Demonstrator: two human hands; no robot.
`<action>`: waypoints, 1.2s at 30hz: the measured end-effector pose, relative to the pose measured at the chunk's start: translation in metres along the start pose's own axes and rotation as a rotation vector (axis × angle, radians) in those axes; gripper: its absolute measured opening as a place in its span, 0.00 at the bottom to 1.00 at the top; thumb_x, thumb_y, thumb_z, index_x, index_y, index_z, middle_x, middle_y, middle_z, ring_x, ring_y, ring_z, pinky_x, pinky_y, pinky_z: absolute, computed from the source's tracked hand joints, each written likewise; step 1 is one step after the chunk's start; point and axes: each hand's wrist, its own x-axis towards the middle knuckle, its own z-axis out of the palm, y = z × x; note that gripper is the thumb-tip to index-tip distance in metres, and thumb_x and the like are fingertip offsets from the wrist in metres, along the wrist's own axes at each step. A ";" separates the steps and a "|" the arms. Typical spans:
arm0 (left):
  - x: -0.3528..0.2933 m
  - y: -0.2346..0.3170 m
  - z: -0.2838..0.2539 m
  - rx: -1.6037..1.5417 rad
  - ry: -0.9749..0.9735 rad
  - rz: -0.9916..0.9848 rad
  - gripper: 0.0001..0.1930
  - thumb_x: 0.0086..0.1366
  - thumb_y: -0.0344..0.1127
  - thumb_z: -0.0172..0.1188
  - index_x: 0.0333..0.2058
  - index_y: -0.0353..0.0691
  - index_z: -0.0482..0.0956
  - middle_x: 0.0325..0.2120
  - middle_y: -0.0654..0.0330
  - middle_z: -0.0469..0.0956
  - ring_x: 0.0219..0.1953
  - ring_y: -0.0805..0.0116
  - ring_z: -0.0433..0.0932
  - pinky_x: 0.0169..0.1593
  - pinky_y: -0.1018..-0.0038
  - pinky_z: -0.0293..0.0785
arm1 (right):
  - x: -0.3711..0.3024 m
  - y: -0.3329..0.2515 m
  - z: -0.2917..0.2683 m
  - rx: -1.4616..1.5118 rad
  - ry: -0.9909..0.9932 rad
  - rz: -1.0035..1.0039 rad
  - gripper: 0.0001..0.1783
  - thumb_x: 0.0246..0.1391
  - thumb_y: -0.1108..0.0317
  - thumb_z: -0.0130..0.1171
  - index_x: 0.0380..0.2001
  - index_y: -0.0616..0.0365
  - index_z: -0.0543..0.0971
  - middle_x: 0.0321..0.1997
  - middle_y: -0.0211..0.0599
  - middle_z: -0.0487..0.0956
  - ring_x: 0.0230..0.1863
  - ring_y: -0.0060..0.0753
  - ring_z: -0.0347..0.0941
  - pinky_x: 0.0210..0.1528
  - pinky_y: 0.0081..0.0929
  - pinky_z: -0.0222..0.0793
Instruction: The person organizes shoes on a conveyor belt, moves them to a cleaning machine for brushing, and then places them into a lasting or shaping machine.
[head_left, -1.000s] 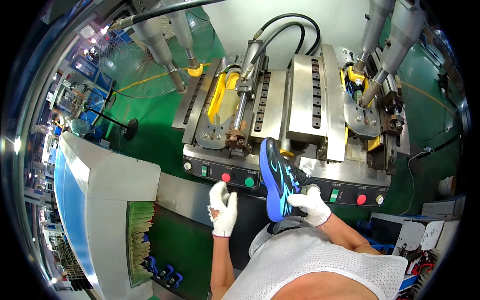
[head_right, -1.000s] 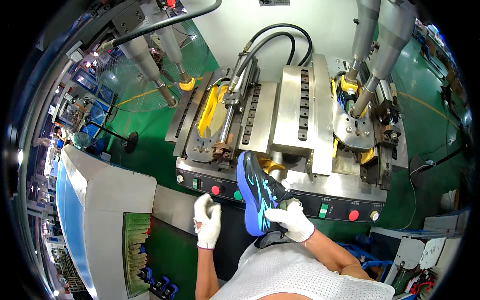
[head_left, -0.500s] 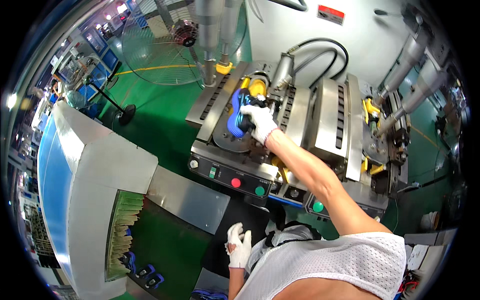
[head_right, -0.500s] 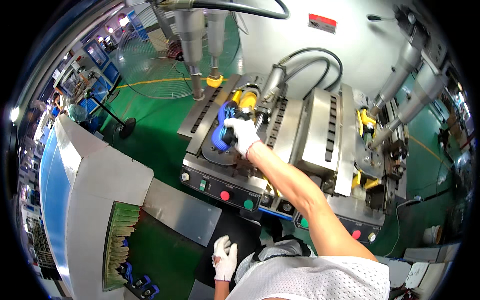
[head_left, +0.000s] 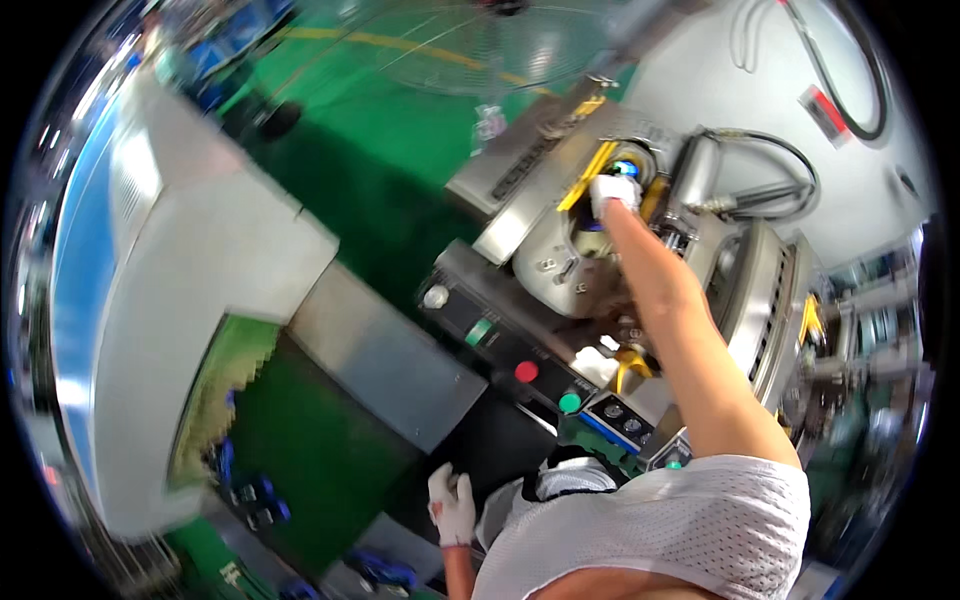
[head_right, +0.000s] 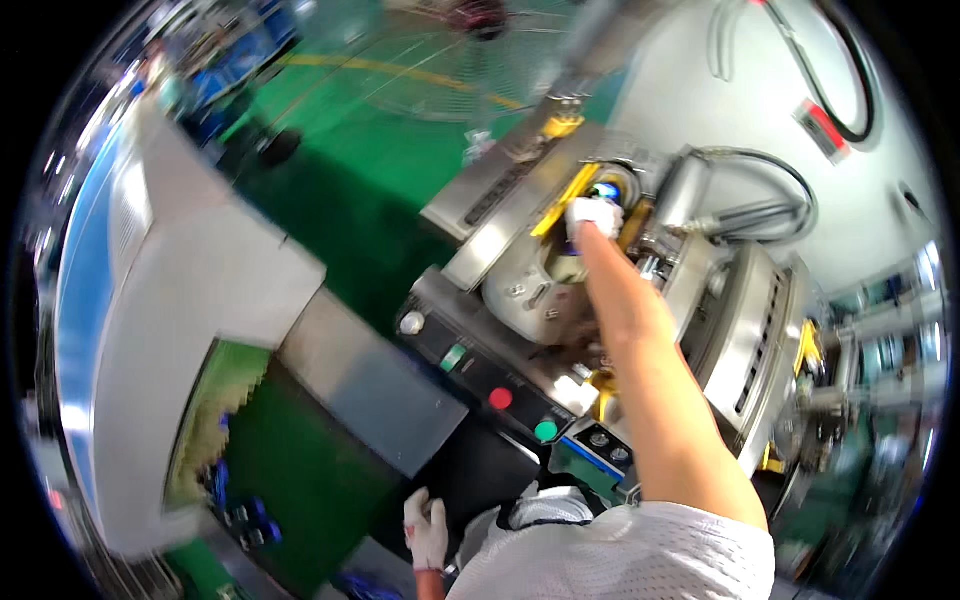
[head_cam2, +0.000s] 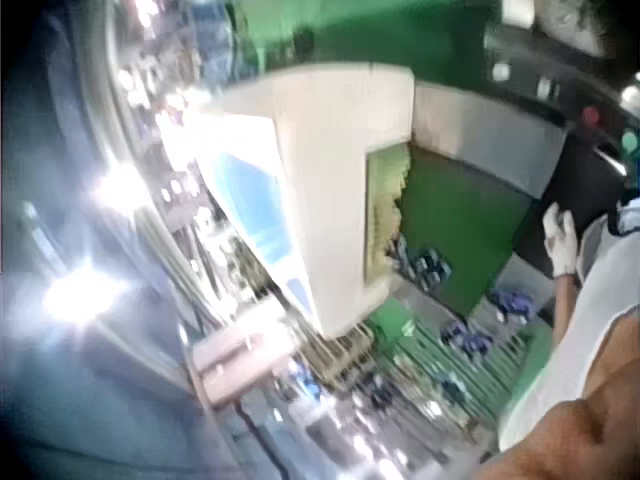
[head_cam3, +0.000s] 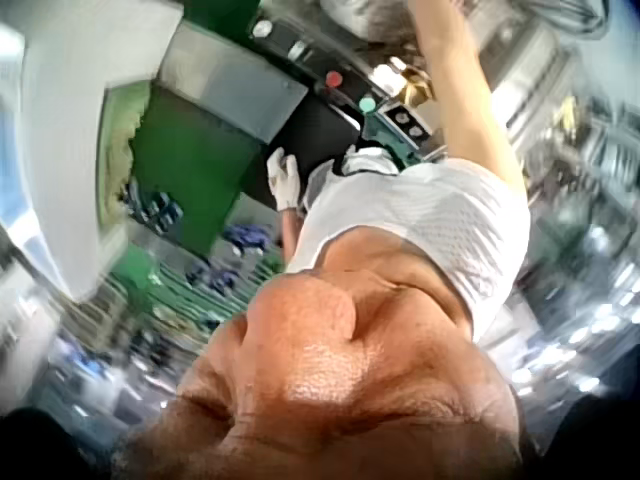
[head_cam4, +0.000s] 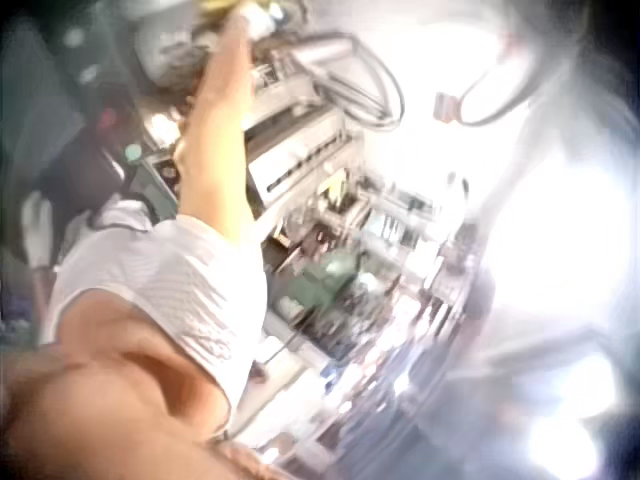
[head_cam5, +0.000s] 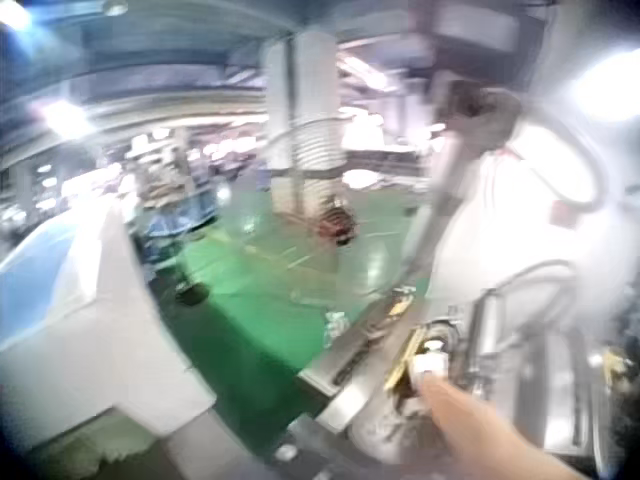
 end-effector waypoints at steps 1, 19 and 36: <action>-0.008 -0.009 0.002 0.038 0.002 0.011 0.20 0.67 0.35 0.63 0.55 0.34 0.75 0.51 0.49 0.78 0.48 0.58 0.83 0.53 0.65 0.79 | 0.022 0.011 0.010 -0.025 -0.034 -0.075 0.18 0.51 0.54 0.62 0.43 0.50 0.86 0.46 0.37 0.85 0.49 0.42 0.82 0.51 0.41 0.76; -0.184 -0.240 -0.068 0.152 0.779 -0.395 0.22 0.66 0.35 0.65 0.56 0.36 0.74 0.49 0.47 0.77 0.50 0.54 0.80 0.53 0.62 0.75 | -0.285 0.143 -0.175 0.408 -0.355 -0.873 0.48 0.63 0.55 0.64 0.75 0.65 0.51 0.79 0.57 0.53 0.78 0.48 0.53 0.78 0.41 0.48; 0.129 -0.361 -0.363 0.198 0.717 -0.472 0.46 0.60 0.54 0.68 0.71 0.43 0.57 0.68 0.43 0.62 0.67 0.40 0.66 0.66 0.38 0.59 | -0.341 0.335 -0.131 -0.793 -0.038 -0.907 0.54 0.54 0.43 0.63 0.76 0.57 0.54 0.80 0.56 0.53 0.77 0.50 0.57 0.73 0.36 0.57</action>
